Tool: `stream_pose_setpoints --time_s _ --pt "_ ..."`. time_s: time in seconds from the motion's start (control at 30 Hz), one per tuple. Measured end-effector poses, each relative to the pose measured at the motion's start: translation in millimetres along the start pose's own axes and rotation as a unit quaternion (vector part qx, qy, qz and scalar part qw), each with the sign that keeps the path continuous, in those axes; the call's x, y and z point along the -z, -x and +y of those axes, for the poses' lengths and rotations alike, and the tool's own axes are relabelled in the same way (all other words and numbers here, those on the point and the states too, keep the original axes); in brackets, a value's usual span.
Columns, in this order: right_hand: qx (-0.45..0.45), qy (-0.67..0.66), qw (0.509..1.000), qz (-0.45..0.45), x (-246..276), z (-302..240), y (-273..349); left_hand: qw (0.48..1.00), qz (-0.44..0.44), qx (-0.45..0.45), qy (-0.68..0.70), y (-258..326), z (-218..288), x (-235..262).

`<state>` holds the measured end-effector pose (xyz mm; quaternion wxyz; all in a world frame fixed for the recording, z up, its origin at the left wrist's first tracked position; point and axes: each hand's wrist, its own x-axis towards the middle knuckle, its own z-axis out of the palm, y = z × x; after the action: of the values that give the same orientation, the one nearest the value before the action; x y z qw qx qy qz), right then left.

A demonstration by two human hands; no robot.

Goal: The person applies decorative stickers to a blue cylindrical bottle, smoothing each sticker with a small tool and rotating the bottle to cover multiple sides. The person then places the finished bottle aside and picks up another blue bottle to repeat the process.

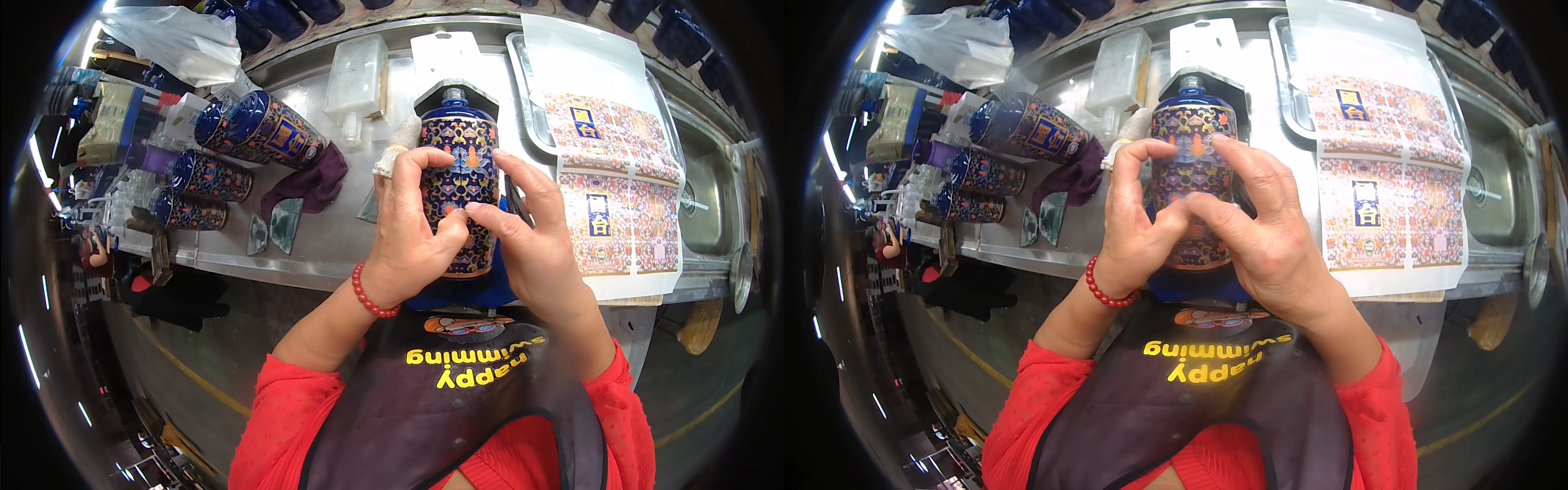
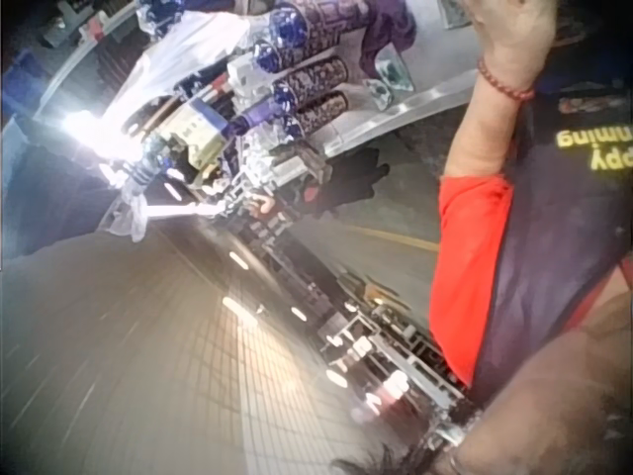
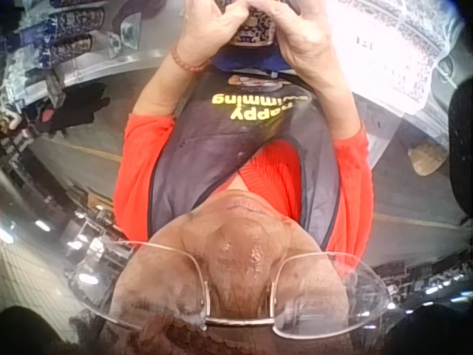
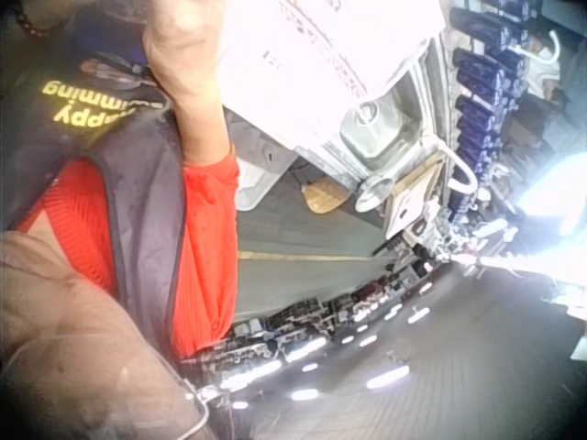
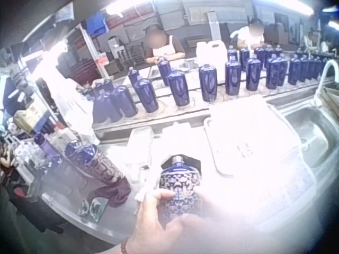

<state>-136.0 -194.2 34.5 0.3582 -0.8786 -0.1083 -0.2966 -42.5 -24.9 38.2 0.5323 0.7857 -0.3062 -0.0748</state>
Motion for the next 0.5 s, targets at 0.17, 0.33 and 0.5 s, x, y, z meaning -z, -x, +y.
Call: stream_pose_setpoints --time_s 0.17,0.33,0.5 --pt "-0.051 -0.014 0.998 0.046 -3 -6 -7 0.999 0.014 -0.048 -0.003 -2 -3 2" --pt "-0.119 -0.046 0.99 0.062 -13 -6 -13 0.996 0.027 -0.056 -0.057 -1 -2 0" --pt "-0.131 -0.054 0.988 0.061 -19 -2 -18 0.995 0.034 -0.062 -0.065 -2 -3 -1"
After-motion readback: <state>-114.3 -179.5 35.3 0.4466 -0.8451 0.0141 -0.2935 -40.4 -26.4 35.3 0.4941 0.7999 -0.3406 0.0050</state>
